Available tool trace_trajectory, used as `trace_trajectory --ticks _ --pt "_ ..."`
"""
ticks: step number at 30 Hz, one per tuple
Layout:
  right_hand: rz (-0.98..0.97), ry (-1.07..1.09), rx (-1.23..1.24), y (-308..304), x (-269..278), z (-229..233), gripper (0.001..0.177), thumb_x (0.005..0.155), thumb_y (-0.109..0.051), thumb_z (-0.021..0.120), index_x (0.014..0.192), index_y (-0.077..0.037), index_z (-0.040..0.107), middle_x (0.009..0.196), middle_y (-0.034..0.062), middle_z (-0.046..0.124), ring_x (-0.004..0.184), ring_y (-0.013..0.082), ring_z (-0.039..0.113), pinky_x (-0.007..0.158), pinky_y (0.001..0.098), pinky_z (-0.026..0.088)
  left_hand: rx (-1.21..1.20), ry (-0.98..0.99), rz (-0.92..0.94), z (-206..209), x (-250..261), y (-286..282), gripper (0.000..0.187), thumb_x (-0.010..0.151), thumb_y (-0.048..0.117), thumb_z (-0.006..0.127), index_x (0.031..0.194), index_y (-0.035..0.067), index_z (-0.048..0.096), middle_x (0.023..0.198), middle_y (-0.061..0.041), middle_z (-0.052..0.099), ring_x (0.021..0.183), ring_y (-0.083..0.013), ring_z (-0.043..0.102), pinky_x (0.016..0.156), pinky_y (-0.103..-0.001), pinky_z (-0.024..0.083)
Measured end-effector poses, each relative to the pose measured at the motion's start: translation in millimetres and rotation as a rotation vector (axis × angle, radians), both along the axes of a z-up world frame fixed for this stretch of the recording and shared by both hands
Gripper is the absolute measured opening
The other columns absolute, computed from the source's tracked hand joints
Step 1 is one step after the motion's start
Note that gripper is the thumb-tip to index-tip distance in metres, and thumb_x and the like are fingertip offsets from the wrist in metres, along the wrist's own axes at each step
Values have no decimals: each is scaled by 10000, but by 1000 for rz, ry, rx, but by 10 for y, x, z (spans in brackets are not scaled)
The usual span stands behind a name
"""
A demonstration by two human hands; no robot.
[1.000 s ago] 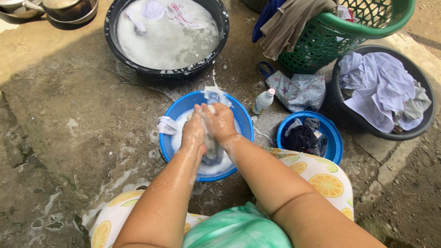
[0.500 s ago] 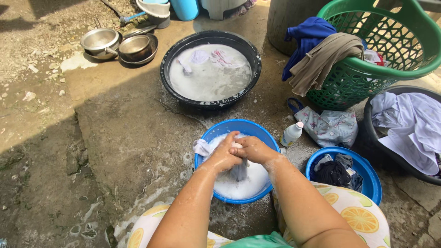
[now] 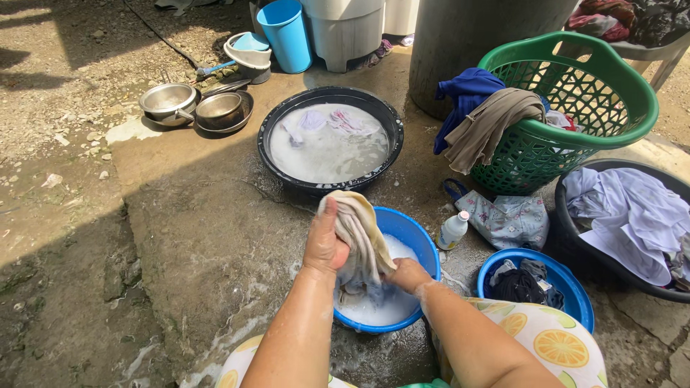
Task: The person washes clothes by hand in a blue basin, scrubbing the fabric and wringing it out before placing it in a separate basin.
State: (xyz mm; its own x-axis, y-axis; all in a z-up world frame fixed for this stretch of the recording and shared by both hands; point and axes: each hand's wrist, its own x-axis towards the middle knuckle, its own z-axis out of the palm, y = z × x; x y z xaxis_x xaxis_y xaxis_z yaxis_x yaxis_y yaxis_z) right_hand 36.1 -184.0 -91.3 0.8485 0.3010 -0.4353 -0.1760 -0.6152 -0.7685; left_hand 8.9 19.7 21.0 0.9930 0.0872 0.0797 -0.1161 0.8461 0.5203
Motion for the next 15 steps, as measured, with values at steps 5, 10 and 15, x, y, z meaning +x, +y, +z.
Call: trace_trajectory --ticks 5,10,15 --pt "-79 -941 506 595 -480 713 161 780 -89 758 921 -13 773 1117 168 597 1062 313 588 951 380 486 -149 427 62 -387 140 -87 475 891 439 647 1210 88 645 1146 -69 740 1067 -235 694 930 -413 554" --pt "85 -849 553 793 -730 1109 202 904 -201 756 966 -17 700 941 96 653 919 224 633 957 374 477 36 578 -50 -755 83 -363 487 941 461 596 1234 74 638 1141 -97 714 1062 -253 667 914 -424 545" --pt "-316 -555 240 448 -169 970 443 870 -372 805 690 -46 565 670 129 595 631 239 520 623 405 485 238 654 -27 -492 -65 -711 507 992 483 546 1259 61 632 1136 -124 689 1057 -271 641 899 -436 536"
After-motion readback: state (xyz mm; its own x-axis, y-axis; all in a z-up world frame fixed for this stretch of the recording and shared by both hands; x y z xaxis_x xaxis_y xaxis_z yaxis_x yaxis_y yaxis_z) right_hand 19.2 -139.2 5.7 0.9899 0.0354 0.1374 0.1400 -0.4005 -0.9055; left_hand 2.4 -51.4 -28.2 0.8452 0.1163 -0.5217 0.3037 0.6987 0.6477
